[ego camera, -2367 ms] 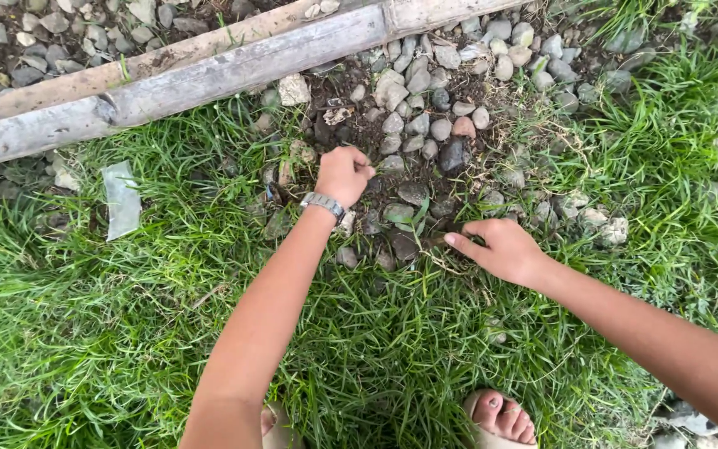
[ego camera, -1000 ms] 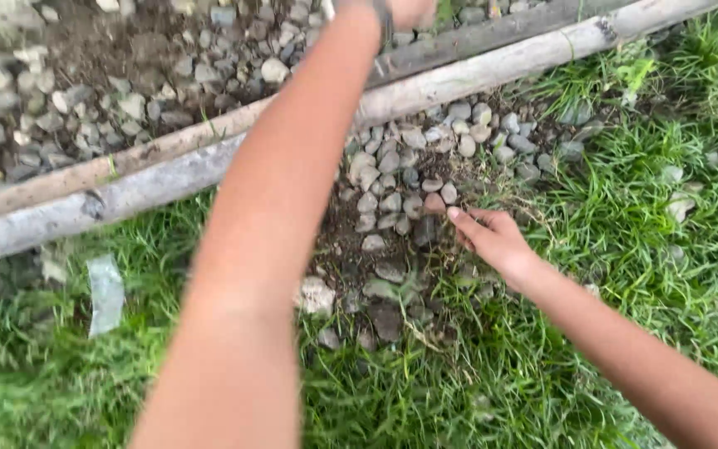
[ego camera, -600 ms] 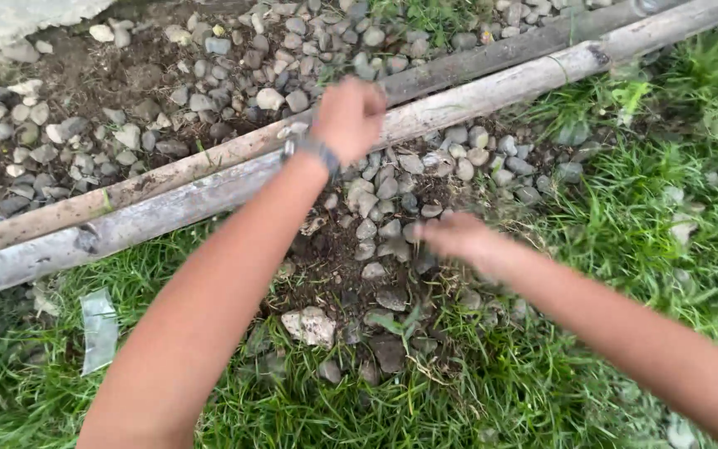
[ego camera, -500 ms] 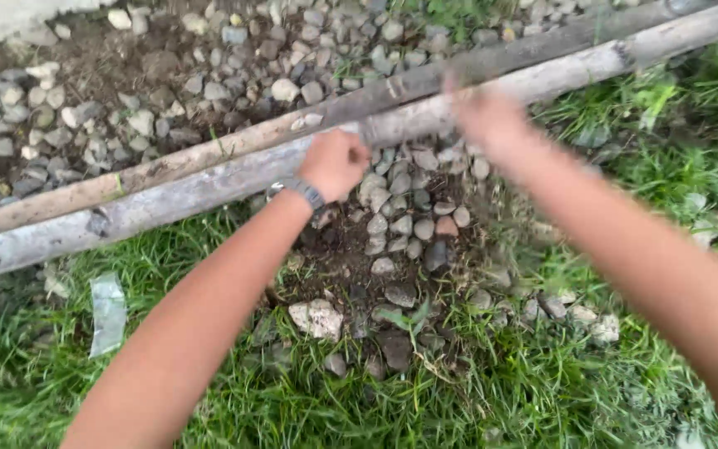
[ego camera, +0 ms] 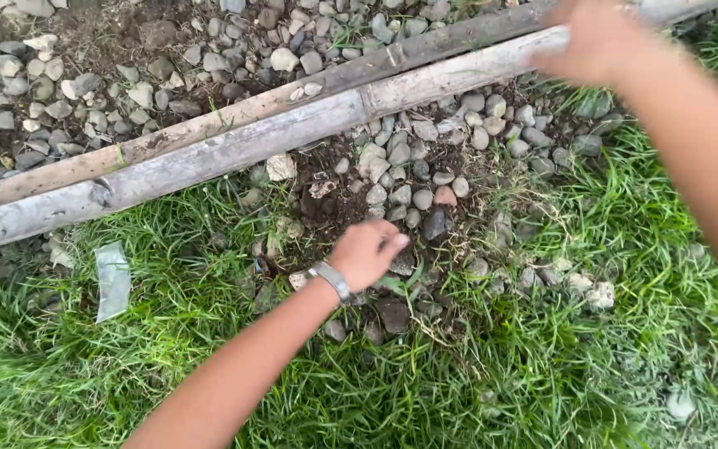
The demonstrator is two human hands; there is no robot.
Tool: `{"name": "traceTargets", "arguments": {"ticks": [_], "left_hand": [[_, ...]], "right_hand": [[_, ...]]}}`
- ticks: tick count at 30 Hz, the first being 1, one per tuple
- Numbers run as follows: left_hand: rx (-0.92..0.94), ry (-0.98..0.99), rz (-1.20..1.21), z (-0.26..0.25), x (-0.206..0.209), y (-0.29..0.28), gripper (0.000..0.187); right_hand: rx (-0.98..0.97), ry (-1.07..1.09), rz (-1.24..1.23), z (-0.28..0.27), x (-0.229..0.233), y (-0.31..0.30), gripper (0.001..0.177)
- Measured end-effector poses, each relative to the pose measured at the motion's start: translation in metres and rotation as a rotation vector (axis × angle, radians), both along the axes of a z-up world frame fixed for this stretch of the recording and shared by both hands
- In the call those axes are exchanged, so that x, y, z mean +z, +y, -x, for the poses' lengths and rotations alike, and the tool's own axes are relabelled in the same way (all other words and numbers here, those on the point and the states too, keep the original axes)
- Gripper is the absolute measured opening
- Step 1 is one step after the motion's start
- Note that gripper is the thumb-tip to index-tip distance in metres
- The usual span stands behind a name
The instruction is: Manually pulling weeds and unwanted grass from a rocky patch of ground.
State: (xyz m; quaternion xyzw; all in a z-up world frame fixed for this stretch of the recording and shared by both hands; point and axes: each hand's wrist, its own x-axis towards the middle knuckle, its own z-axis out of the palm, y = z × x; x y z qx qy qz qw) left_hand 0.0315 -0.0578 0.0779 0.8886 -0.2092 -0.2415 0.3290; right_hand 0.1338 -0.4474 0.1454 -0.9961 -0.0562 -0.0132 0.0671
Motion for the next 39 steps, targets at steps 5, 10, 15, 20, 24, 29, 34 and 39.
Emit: {"name": "traceTargets", "arguments": {"ticks": [5,10,15,20,24,29,34,39], "left_hand": [[-0.092,-0.064,0.063,0.099,-0.014,-0.033,0.068],[-0.102,-0.369,0.309,0.193,-0.055,-0.048,0.043],[0.101,-0.067,0.514,0.238,-0.062,-0.069,0.047],[0.236,0.141,0.534,0.24,-0.054,-0.081,0.055],[0.276,0.063,0.458,0.213,-0.022,-0.081,0.056],[0.229,0.036,0.443,0.191,0.009,-0.077,0.054],[0.15,0.082,0.334,0.195,0.015,-0.08,0.048],[0.161,0.053,0.267,0.179,-0.013,-0.076,0.046]], "right_hand": [[0.053,0.172,-0.24,0.123,-0.061,0.092,0.049],[0.343,0.054,-0.328,0.223,-0.092,0.149,0.045],[0.189,0.094,-0.419,0.225,-0.12,0.126,0.023],[0.127,-0.003,-0.42,0.209,-0.112,0.122,0.024],[0.054,-0.053,-0.145,0.186,-0.09,0.133,0.05],[-0.04,0.106,0.167,0.147,-0.135,0.108,0.074],[0.022,0.153,0.392,0.137,-0.152,0.098,0.028],[-0.029,0.305,0.282,0.146,-0.125,0.095,0.023]]}}
